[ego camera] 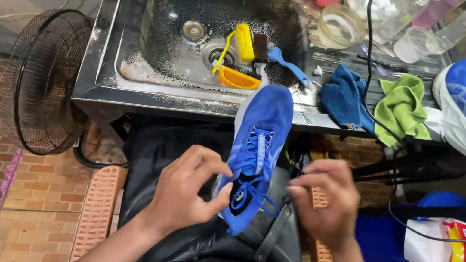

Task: Lacing and tying the laces of a pair of blue sneakers

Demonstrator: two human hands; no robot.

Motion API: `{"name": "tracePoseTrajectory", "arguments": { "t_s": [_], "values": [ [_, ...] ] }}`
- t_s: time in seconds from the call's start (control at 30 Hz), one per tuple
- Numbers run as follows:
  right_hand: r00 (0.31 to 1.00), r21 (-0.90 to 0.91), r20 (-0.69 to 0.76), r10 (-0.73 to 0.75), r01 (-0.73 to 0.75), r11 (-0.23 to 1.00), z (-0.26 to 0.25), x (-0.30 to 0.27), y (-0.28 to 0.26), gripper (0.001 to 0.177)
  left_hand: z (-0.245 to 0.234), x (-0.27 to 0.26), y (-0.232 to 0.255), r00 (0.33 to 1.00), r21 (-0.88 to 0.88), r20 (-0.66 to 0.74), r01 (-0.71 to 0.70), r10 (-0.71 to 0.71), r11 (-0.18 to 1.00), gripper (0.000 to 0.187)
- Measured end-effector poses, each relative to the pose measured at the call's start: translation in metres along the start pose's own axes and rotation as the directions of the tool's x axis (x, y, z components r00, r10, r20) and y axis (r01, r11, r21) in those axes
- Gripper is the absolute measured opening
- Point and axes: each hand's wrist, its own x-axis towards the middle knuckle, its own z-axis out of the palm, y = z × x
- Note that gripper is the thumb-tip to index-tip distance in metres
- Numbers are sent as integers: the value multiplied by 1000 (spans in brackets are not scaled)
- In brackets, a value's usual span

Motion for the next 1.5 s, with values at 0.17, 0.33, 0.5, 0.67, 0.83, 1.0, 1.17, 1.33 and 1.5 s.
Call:
{"name": "tracePoseTrajectory", "arguments": {
  "t_s": [0.17,0.33,0.5,0.67,0.83,1.0,1.17,1.33,1.5],
  "values": [
    [944,-141,211,-252,285,948,18,3,-21,27,-1,-4,-3,993,56,25,-113,112,992,8],
    [928,-227,227,-295,345,911,24,9,-27,7,0,-3,-4,988,76,58,-148,144,986,14],
    [999,77,-3,-53,53,996,13,19,-42,6,1,2,-2,957,165,141,-277,255,947,20],
    [998,189,-48,37,-27,982,16,16,-33,8,2,9,-2,954,204,104,-296,280,933,5],
    [981,306,13,196,-190,933,17,16,-25,10,2,5,-4,939,225,162,-335,304,915,4],
    [990,293,135,-40,-2,956,9,20,-23,12,5,0,-10,928,261,217,-353,302,898,5],
    [991,226,40,-125,113,968,14,11,-12,30,12,-5,-10,954,218,9,-293,298,931,7],
    [997,198,17,-69,64,978,19,-4,3,34,14,-9,-14,987,112,-42,-150,156,982,7],
    [963,147,205,174,-207,967,19,-4,-7,35,9,-8,-10,999,-67,-20,-49,47,997,13]
  ]
}}
